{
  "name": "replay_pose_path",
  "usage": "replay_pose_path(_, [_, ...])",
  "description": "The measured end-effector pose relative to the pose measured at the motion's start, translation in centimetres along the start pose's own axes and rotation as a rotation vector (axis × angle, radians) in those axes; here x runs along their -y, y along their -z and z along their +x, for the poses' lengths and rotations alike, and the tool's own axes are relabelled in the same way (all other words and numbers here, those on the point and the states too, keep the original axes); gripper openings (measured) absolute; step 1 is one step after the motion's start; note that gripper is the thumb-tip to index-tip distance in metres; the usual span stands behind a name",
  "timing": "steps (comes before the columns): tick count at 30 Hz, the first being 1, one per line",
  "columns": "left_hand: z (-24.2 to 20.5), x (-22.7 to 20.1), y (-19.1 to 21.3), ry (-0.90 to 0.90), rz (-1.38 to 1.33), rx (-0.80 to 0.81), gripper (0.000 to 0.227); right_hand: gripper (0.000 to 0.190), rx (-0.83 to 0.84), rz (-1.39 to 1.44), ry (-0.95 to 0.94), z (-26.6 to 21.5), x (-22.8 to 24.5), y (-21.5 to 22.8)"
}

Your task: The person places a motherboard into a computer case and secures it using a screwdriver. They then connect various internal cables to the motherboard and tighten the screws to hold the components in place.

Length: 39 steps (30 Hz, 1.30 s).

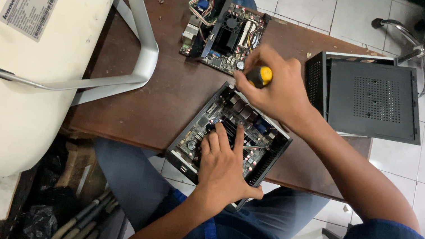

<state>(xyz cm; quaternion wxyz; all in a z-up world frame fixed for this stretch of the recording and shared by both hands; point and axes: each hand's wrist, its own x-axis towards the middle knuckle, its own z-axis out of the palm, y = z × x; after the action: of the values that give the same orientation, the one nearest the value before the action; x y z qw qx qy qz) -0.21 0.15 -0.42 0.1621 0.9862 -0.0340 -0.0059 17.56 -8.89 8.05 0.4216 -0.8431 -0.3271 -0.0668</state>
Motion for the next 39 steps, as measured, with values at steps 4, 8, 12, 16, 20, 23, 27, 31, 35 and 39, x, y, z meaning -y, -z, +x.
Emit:
replay_pose_path(4, [0.2, 0.1, -0.5, 0.015, 0.13, 0.054, 0.168, 0.062, 0.084, -0.105, 0.002, 1.1, 1.3, 0.2])
replay_pose_path(8, [0.2, 0.0, -0.3, 0.025, 0.153, 0.028, 0.167, 0.057, 0.067, -0.128, 0.089, 0.5, 0.6, -1.1])
replay_pose_path(12, [0.1, 0.1, -0.5, 0.018, 0.128, 0.016, 0.164, 0.073, -0.025, -0.301, 0.086, 0.0, -1.6, -2.5])
replay_pose_path(16, [0.2, 0.1, -0.7, 0.033, 0.105, 0.032, 0.167, 0.022, -0.09, -0.311, 0.315, 0.6, -2.1, -1.7])
replay_pose_path(20, [0.1, 0.2, -0.9, 0.028, 0.135, 0.017, 0.165, 0.008, 0.098, -0.454, 0.443, 1.9, 1.2, 0.6])
replay_pose_path(23, [0.1, 0.2, -1.0, 0.023, 0.165, 0.025, 0.166, 0.025, 0.379, -0.431, 0.318, 3.1, 4.0, 2.5])
replay_pose_path(27, [0.2, 0.2, -0.9, 0.02, 0.176, 0.096, 0.171, 0.024, 0.695, -0.481, 0.194, 3.6, 5.9, 3.2])
replay_pose_path(31, [0.3, 0.2, -0.7, 0.022, 0.157, 0.16, 0.171, 0.045, 0.598, -0.79, 0.052, 3.5, 6.6, 1.0])
replay_pose_path(35, [-0.1, 0.3, -1.2, 0.008, 0.185, 0.086, 0.168, 0.031, 0.631, -0.51, 0.092, 4.2, 5.8, 1.9])
replay_pose_path(39, [-0.3, 0.3, -1.3, 0.006, 0.195, 0.007, 0.164, 0.03, 0.632, -0.512, -0.095, 4.0, 7.6, 1.5])
